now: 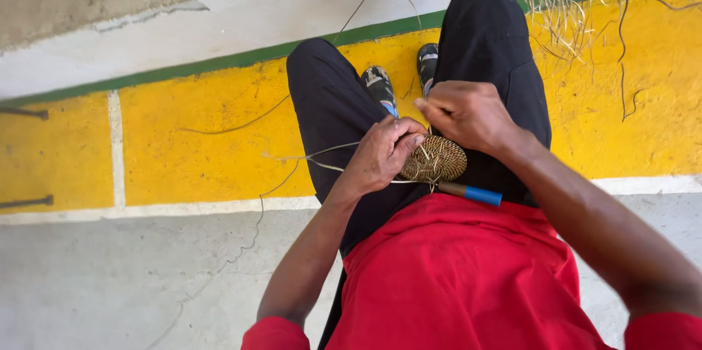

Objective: Weaving bamboo strips into a circular base structure using a weaving tool.

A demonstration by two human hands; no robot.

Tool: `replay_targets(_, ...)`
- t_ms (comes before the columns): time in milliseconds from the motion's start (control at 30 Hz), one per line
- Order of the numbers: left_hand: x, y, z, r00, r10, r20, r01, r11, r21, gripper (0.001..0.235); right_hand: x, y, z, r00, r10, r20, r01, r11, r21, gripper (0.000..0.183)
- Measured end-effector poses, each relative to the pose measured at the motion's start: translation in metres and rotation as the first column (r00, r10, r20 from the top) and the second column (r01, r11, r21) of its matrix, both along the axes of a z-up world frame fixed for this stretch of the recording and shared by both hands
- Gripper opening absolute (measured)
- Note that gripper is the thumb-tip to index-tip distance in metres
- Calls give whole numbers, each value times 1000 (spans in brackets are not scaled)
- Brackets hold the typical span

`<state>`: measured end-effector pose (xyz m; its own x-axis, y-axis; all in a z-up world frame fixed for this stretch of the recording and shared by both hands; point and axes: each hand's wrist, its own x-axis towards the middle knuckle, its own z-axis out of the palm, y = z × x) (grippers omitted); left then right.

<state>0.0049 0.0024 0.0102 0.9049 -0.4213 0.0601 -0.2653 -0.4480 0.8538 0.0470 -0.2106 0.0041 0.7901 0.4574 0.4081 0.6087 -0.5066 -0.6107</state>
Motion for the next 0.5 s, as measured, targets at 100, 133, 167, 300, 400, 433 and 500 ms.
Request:
replay_targets(100, 1, -1, 3, 998, 18, -65, -17, 1000, 19, 17, -28, -10, 4, 875, -27, -483, 149, 965, 215, 23)
replay_targets(133, 0, -2, 7, 996, 14, -92, -9, 998, 64, 20, -40, -15, 7, 759, 45, -649, 240, 908, 343, 16)
replay_targets(167, 0, -1, 5, 996, 17, -90, -12, 998, 58, 20, -49, -22, 8, 760, 43, -648, 236, 911, 338, 16)
replay_targets(300, -3, -5, 9, 990, -43, 133, 38, 999, 39, 18, -80, -39, 8, 538, 398, -743, 233, 777, 585, 19)
replay_targets(400, -4, -7, 23, 988, -57, 144, 37, 989, 142, 18, -82, -33, 20, 529, 244, -813, 253, 869, 426, 25)
replay_targets(433, -4, -8, 28, 989, -58, 135, 33, 983, 183, 17, -81, -31, 26, 543, 136, -829, 249, 916, 314, 30)
replay_targets(500, -1, -7, 16, 986, -53, 159, 28, 988, 154, 17, -72, -28, 31, 780, 76, -621, 102, 964, 246, 21)
